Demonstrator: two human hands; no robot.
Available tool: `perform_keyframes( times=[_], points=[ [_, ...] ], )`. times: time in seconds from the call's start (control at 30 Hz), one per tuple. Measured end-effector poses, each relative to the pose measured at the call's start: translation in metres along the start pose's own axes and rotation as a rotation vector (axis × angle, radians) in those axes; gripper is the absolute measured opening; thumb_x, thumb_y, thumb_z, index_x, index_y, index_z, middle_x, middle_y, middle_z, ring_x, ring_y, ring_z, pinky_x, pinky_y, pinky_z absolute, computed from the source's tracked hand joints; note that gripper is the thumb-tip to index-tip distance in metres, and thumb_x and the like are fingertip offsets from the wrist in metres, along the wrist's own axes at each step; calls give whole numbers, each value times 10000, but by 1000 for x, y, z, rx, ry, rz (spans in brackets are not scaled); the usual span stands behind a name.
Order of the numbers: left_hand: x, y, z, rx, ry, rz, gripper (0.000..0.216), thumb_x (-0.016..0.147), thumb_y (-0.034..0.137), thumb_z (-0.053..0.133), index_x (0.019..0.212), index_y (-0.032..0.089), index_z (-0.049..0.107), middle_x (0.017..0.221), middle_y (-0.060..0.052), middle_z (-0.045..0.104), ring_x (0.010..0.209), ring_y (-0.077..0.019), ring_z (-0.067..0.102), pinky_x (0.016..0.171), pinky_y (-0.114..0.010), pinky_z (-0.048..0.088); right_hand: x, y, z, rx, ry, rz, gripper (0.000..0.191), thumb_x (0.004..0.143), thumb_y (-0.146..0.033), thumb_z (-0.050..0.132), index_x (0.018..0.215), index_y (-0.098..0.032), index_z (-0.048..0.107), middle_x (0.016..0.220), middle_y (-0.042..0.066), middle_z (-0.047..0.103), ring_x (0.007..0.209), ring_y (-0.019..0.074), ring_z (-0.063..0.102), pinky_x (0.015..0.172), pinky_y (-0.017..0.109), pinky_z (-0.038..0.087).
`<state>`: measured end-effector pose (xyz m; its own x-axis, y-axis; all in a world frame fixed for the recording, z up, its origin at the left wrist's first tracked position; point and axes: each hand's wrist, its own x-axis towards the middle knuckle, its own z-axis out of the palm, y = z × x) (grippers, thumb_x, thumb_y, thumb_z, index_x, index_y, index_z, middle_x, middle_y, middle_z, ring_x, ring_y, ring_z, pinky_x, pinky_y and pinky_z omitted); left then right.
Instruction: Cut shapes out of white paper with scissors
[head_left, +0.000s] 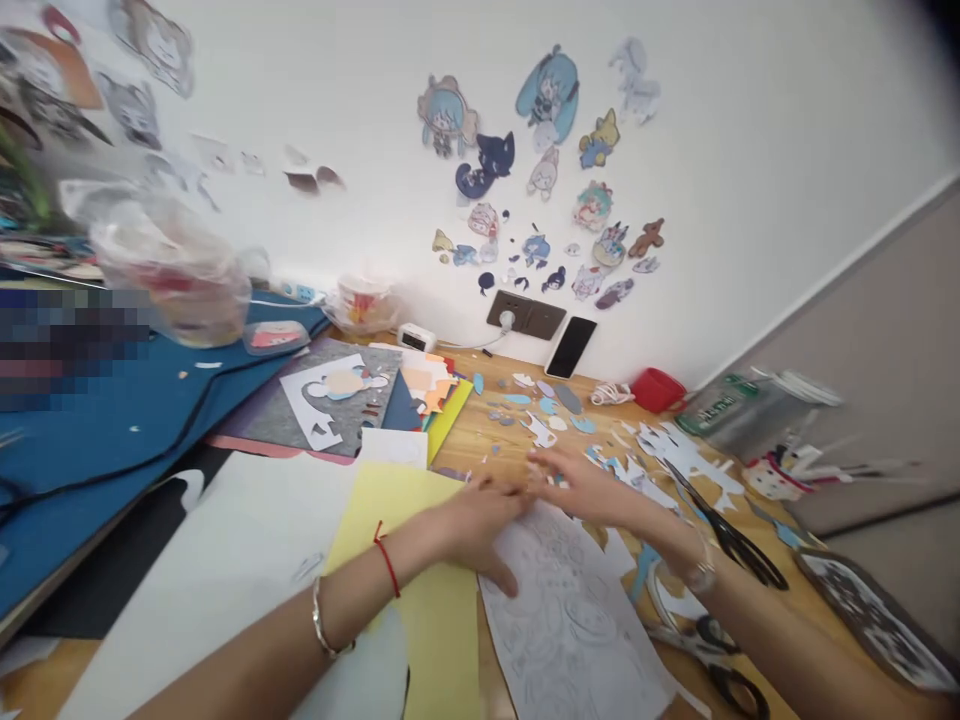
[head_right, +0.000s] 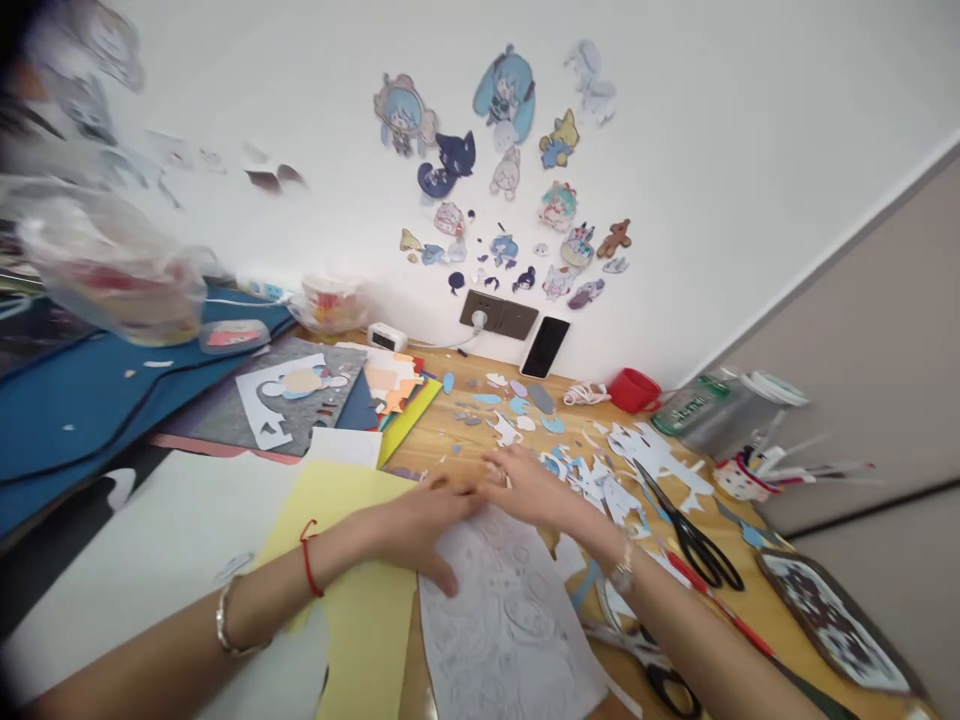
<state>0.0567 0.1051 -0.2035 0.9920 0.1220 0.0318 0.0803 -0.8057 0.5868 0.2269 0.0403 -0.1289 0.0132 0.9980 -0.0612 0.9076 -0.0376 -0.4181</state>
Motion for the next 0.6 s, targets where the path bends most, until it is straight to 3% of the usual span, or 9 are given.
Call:
perform_keyframes(
  times=[0.1,0.2,0.4,0.6],
  points=[
    [0,1,4,4,-18,-22,986,639,629,597,1417,173,197,1464,-155,278,1352,-299,204,1076,-514,72,-66,30,4,108,-43,139,375,738,-287,610,1112,-265,593,1033,99,613,843,230,622,746,388,516],
    [1,0,6,5,-39,-42,1013,616,647,613,1419,199,189,1476,-138,255,1361,-289,180,1082,-508,53,-103,45,11,245,-65,251,396,775,-311,561,1163,-242,528,1066,102,599,852,212,629,756,381,525],
    [1,2,5,24,-56,-100,1059,602,660,622,1431,209,142,1494,-125,201,1360,-276,192,1089,-504,45,-107,53,24,501,31,371,413,742,-304,580,1126,-189,482,946,77,572,809,202,595,779,399,483],
    [0,10,0,5,-84,-125,1038,626,604,640,1432,191,132,1496,-112,193,1369,-257,169,1095,-497,42,-101,56,28,674,80,382,390,692,-225,608,1055,-219,467,752,-18,524,621,148,548,634,324,460]
  ],
)
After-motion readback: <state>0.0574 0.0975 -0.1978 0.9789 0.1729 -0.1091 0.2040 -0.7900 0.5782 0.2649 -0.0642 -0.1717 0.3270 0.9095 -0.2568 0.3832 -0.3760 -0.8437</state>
